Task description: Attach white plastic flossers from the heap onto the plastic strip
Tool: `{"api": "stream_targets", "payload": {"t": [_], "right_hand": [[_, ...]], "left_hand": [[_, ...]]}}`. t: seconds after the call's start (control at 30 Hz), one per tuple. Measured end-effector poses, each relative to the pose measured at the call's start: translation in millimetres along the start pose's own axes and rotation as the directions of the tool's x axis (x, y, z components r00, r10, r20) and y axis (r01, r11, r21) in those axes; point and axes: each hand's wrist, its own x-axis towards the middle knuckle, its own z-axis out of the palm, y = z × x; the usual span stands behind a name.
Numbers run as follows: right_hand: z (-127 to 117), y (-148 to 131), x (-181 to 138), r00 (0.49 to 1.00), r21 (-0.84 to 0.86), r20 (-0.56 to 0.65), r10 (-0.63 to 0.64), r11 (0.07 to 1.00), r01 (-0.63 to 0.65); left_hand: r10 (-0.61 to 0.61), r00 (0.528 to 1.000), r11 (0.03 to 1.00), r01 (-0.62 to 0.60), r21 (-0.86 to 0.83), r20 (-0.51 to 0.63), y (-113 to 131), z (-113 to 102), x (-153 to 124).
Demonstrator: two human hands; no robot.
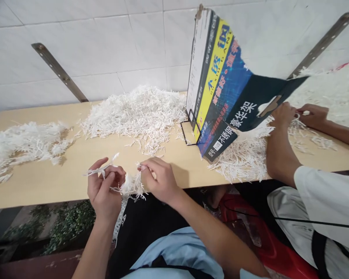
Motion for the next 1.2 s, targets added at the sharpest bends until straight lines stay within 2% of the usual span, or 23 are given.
{"api": "stream_targets", "payload": {"t": [0.1,0.23,0.3,0.37,0.4,0.47,0.53,0.6,0.7,0.77,0.83,0.87,0.93,1.07,1.2], "right_hand": [[1.4,5.5,-0.4,0.990,-0.077,-0.065,0.127,0.988,-0.132],[-10.7,33.3,33.1,0.979,-0.274,-0.150,0.139,0.945,-0.176],[-17.1,28.8,44.9,0.973,-0.297,-0.172,0.151,0.934,-0.198],[-18.6,10.2,46.5,0.986,-0.242,-0.081,0.149,0.956,-0.164],[-17.3,-1.5,44.0,0.991,-0.188,0.021,0.134,0.974,-0.127],[-12.2,-22.7,36.4,0.962,-0.071,0.258,0.091,0.995,-0.075],[-8.2,-35.5,30.0,0.924,0.011,0.377,0.064,0.997,-0.074],[-9.0,-38.3,27.3,0.940,0.058,0.333,0.077,0.993,-0.102],[-19.6,-29.2,27.5,0.973,0.161,0.167,0.160,0.969,-0.187],[-29.8,-19.7,27.6,0.963,0.297,0.070,0.259,0.916,-0.268],[-39.2,-11.0,26.4,0.925,0.455,-0.004,0.379,0.825,-0.336],[-42.9,-7.7,25.2,0.902,0.518,-0.025,0.431,0.777,-0.357],[-46.3,-3.7,21.0,0.864,0.583,0.009,0.504,0.699,-0.414],[-33.9,-6.9,4.2,0.773,0.564,0.264,0.577,0.558,-0.609],[-8.2,-14.3,-16.7,0.711,0.538,0.461,0.531,0.469,-0.700]], "left_hand": [[-0.005,1.000,1.000,0.004,-0.021,-0.025,12.7,0.3,-12.0],[-0.099,0.995,0.994,0.100,0.045,-0.016,18.6,-2.7,-18.3],[-0.139,0.990,0.987,0.139,0.086,-0.004,19.5,-4.4,-18.9],[-0.173,0.984,0.978,0.168,0.123,0.036,19.7,-4.7,-18.6],[-0.194,0.979,0.972,0.183,0.146,0.067,19.5,-4.2,-18.3],[-0.246,0.961,0.955,0.217,0.204,0.129,18.8,-2.6,-17.9],[-0.292,0.940,0.935,0.241,0.259,0.178,17.8,-1.7,-18.1],[-0.326,0.915,0.919,0.249,0.305,0.238,17.2,-3.2,-18.7],[-0.335,0.876,0.905,0.197,0.377,0.347,18.8,-12.1,-18.3],[-0.357,0.841,0.875,0.148,0.461,0.406,20.7,-21.8,-16.7],[-0.422,0.797,0.826,0.142,0.545,0.433,21.0,-32.6,-15.1],[-0.454,0.781,0.808,0.158,0.568,0.430,19.9,-37.7,-14.8],[-0.493,0.779,0.798,0.226,0.559,0.387,15.5,-45.4,-15.9],[-0.502,0.839,0.839,0.413,0.354,0.210,4.4,-44.8,-22.0],[-0.471,0.878,0.879,0.460,0.125,0.083,1.1,-27.3,-24.5]]}}
